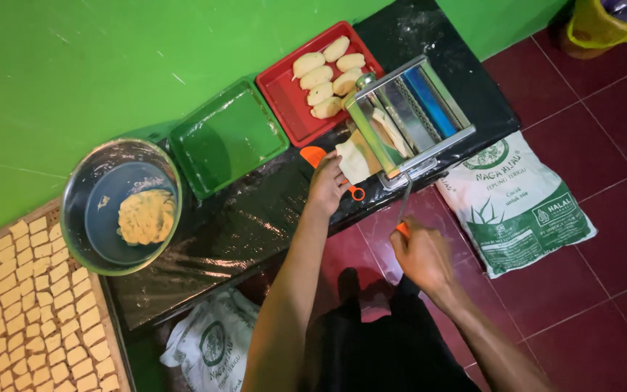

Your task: Flattening dough using a manual pasta machine and cutting it into small squares with a knife

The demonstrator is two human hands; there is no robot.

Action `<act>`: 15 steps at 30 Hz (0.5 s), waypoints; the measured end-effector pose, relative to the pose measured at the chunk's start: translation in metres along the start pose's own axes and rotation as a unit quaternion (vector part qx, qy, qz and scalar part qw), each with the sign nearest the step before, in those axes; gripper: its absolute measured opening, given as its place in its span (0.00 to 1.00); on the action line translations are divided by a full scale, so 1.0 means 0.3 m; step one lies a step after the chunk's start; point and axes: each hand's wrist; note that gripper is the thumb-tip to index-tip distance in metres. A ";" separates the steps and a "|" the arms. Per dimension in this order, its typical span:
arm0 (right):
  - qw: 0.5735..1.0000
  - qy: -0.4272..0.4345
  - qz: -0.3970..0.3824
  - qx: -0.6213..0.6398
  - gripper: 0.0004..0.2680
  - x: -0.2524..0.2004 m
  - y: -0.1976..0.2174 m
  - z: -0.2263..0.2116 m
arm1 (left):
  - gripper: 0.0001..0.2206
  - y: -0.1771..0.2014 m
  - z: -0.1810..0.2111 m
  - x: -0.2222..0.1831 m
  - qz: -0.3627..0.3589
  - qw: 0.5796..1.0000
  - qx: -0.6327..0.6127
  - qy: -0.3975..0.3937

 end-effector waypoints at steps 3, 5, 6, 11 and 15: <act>0.999 0.003 0.023 0.023 0.12 -0.004 0.002 0.019 | 0.23 0.013 -0.011 0.004 0.001 1.000 0.000 0.002; 0.999 0.008 0.043 0.009 0.11 0.012 0.009 0.044 | 0.23 0.013 0.000 0.002 0.003 1.000 -0.001 -0.001; 0.998 0.013 0.061 -0.006 0.10 0.020 0.012 0.059 | 0.24 0.011 0.002 0.004 0.005 1.000 -0.002 -0.002; 0.997 0.005 0.077 0.022 0.09 0.013 0.109 0.036 | 0.23 0.000 0.003 0.010 0.009 1.000 0.001 0.000; 0.995 -0.005 0.079 0.053 0.08 0.017 0.085 0.049 | 0.24 -0.006 -0.008 0.000 0.016 1.000 0.004 0.003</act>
Point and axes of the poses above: each hand's wrist, its own x-axis towards the middle knuckle, its own y-axis out of the back of the hand, z = x × y, and after that the axes turned 4 degrees about -z, right-handed
